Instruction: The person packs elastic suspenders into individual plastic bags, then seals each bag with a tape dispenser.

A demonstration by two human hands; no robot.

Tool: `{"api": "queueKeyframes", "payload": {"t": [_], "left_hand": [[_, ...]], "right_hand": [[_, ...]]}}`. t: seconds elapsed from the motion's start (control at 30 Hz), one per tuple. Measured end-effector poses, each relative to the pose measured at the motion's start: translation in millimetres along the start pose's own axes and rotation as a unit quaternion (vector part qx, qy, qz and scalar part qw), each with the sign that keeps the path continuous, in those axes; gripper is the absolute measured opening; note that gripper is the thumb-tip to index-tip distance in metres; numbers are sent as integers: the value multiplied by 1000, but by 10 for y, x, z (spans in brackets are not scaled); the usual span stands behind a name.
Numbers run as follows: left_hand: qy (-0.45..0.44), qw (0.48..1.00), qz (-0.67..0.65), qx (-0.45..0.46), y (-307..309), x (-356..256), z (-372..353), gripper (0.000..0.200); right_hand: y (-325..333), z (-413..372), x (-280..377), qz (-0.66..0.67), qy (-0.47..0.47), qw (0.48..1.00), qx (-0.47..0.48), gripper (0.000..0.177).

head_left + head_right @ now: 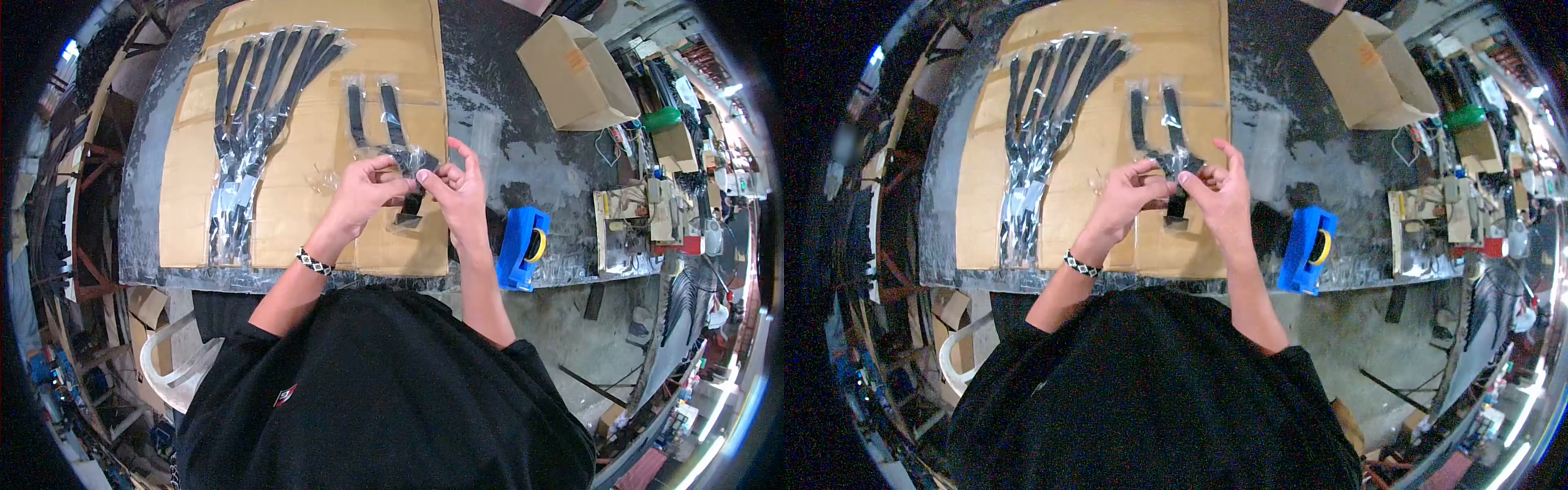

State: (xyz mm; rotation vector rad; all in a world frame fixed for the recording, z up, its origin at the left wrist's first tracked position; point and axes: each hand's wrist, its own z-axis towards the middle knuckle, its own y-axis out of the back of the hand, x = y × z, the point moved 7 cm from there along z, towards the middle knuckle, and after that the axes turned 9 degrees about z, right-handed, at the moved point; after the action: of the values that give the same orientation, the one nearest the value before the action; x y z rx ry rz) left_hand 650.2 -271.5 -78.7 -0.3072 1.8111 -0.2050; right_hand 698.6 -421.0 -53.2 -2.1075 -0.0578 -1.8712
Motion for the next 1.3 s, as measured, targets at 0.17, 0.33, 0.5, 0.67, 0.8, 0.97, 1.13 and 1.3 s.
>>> {"api": "queueKeyframes", "payload": {"t": [0.17, 0.33, 0.5, 0.67, 0.8, 0.97, 1.13, 1.3], "left_hand": [[-54, 996, 70, 7, -46, 39, 36, 25], [-56, 997, 50, -2, -49, 16, 50, 28], [-40, 998, 50, -6, -23, 3, 26, 28], [-53, 998, 45, -2, -28, -7, 21, 26], [-56, 997, 61, 6, -34, 16, 9, 24], [-50, 997, 63, -16, -2, -20, -26, 19], [-68, 996, 52, -9, -32, -159, -59, 16], [-77, 993, 92, -5, 18, -15, 33, 17]], "right_hand": [[-51, 48, -71, 44, 27, 999, 6, 67], [-39, 122, -151, 74, 28, 997, -22, 62], [-77, 105, -95, 92, 17, 995, -21, 59], [-102, 62, -122, 73, 32, 997, -6, 55], [-43, 130, -206, 85, 33, 994, -56, 54], [-107, 47, -66, 64, 0, 998, -10, 51], [-156, 31, -95, 81, -7, 997, 7, 51], [-156, 29, -84, 97, -1, 995, 9, 52]]}}
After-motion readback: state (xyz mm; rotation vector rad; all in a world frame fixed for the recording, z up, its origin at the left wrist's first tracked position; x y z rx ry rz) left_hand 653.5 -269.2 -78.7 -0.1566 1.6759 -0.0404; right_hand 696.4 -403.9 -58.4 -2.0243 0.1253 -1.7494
